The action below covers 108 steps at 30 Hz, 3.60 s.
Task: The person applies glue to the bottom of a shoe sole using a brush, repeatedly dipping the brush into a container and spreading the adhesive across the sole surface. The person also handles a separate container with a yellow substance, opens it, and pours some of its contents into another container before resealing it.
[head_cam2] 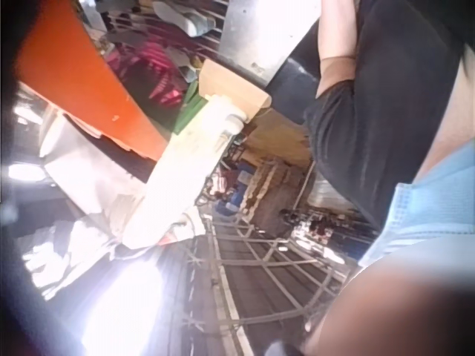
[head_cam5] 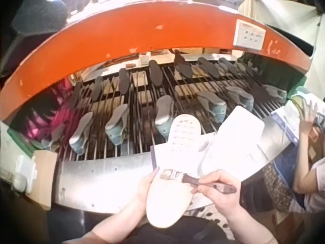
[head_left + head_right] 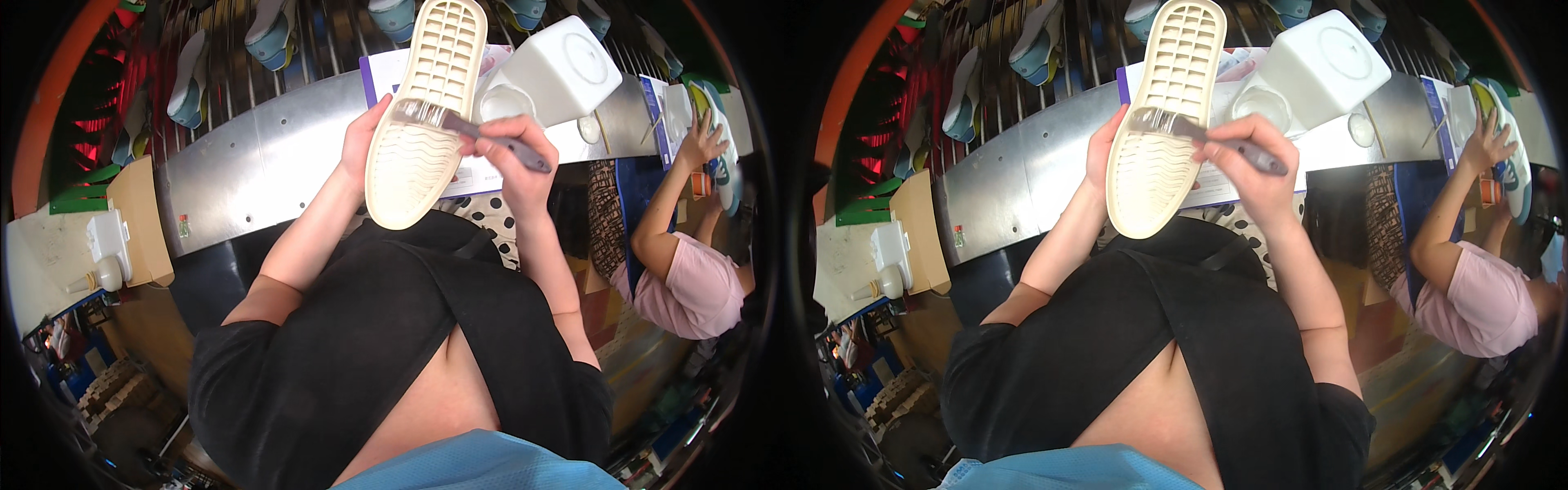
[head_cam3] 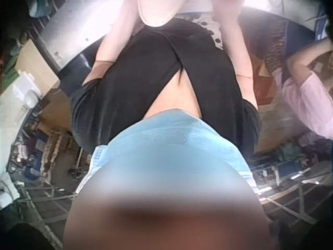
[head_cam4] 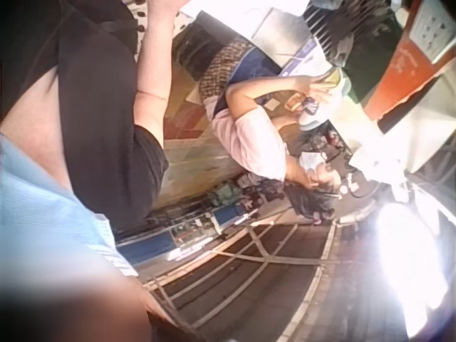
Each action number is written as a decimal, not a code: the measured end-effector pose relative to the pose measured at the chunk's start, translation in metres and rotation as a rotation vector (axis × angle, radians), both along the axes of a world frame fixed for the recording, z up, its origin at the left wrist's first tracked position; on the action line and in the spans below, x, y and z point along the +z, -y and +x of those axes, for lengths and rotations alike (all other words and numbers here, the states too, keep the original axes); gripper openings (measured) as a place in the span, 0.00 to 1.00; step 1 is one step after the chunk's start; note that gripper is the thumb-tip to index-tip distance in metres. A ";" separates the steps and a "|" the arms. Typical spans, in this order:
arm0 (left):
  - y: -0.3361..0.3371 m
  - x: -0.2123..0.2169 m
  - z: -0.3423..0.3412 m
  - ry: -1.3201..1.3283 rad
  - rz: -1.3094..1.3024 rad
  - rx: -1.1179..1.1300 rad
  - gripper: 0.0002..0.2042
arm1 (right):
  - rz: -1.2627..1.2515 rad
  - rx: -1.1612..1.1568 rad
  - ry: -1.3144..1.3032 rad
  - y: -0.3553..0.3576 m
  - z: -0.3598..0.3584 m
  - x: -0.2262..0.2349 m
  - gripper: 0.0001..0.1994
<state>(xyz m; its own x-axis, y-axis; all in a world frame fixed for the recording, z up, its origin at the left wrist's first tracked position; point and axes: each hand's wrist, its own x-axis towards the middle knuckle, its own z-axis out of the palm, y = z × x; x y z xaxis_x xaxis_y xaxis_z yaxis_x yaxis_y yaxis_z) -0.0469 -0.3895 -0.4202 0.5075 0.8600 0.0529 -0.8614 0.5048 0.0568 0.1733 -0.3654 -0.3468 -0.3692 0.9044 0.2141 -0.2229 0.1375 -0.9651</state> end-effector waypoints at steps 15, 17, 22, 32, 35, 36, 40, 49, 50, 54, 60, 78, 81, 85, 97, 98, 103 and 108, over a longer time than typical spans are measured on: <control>0.014 0.008 -0.002 -0.306 -0.008 -0.054 0.35 | 0.225 -0.318 -0.069 -0.062 -0.007 0.019 0.05; 0.012 0.005 -0.002 -0.191 0.007 -0.029 0.33 | 0.212 -0.265 -0.080 -0.052 -0.010 0.012 0.05; -0.005 0.005 -0.005 -0.116 -0.106 0.038 0.34 | 0.240 -0.149 0.020 -0.017 -0.021 -0.009 0.04; -0.018 0.023 -0.018 -0.204 0.023 0.151 0.35 | 0.430 0.355 0.190 0.018 -0.008 -0.002 0.03; -0.013 0.026 -0.019 -0.391 0.048 0.132 0.35 | 0.496 0.172 0.125 -0.019 0.000 0.008 0.04; -0.012 0.025 -0.016 -0.293 0.054 0.104 0.35 | 0.518 0.056 0.151 -0.035 -0.001 0.012 0.05; -0.006 0.025 -0.005 -0.134 0.008 0.031 0.35 | 0.462 -0.109 0.134 -0.074 -0.017 0.026 0.07; -0.005 0.020 -0.004 -0.059 0.113 0.125 0.36 | 0.334 -0.022 0.113 -0.035 -0.022 0.004 0.07; -0.006 0.019 -0.004 0.040 0.025 0.135 0.36 | 0.336 -0.102 0.119 -0.032 -0.027 0.004 0.07; -0.010 0.019 -0.003 0.047 0.011 0.203 0.36 | 0.554 0.137 0.213 0.005 -0.036 0.007 0.09; -0.012 0.027 -0.008 -0.127 0.082 0.290 0.39 | 0.425 -0.113 0.136 0.011 -0.044 0.005 0.07; -0.029 0.039 -0.053 -0.164 0.208 0.129 0.47 | 0.219 0.608 0.158 0.002 -0.025 0.026 0.07; -0.030 0.044 -0.054 -0.165 0.217 0.066 0.49 | 0.233 0.588 0.230 -0.007 -0.027 0.028 0.08; -0.029 0.045 -0.054 -0.221 0.106 0.174 0.42 | 0.297 0.746 0.285 -0.017 -0.027 0.029 0.08; -0.011 0.051 -0.035 -0.799 0.278 0.283 0.52 | 0.334 0.226 -0.367 -0.044 0.044 0.038 0.19; -0.011 0.056 -0.032 -0.848 0.288 0.263 0.50 | 0.346 0.196 -0.375 -0.043 0.042 0.041 0.20; -0.010 0.067 -0.023 -0.948 0.434 0.248 0.52 | 0.598 -0.019 -0.011 -0.022 0.009 0.046 0.22; -0.005 0.064 -0.014 -1.015 0.407 0.279 0.56 | 0.779 0.023 -0.024 -0.014 -0.038 0.037 0.20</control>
<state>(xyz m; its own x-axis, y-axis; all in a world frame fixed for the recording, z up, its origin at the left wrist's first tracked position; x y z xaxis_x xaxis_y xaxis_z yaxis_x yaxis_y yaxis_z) -0.0609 -0.3849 -0.3560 0.2681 0.9630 0.0281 -0.4030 0.0856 0.9112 0.1350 -0.3516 -0.3094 -0.3729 0.4823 0.7926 -0.2536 0.7687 -0.5871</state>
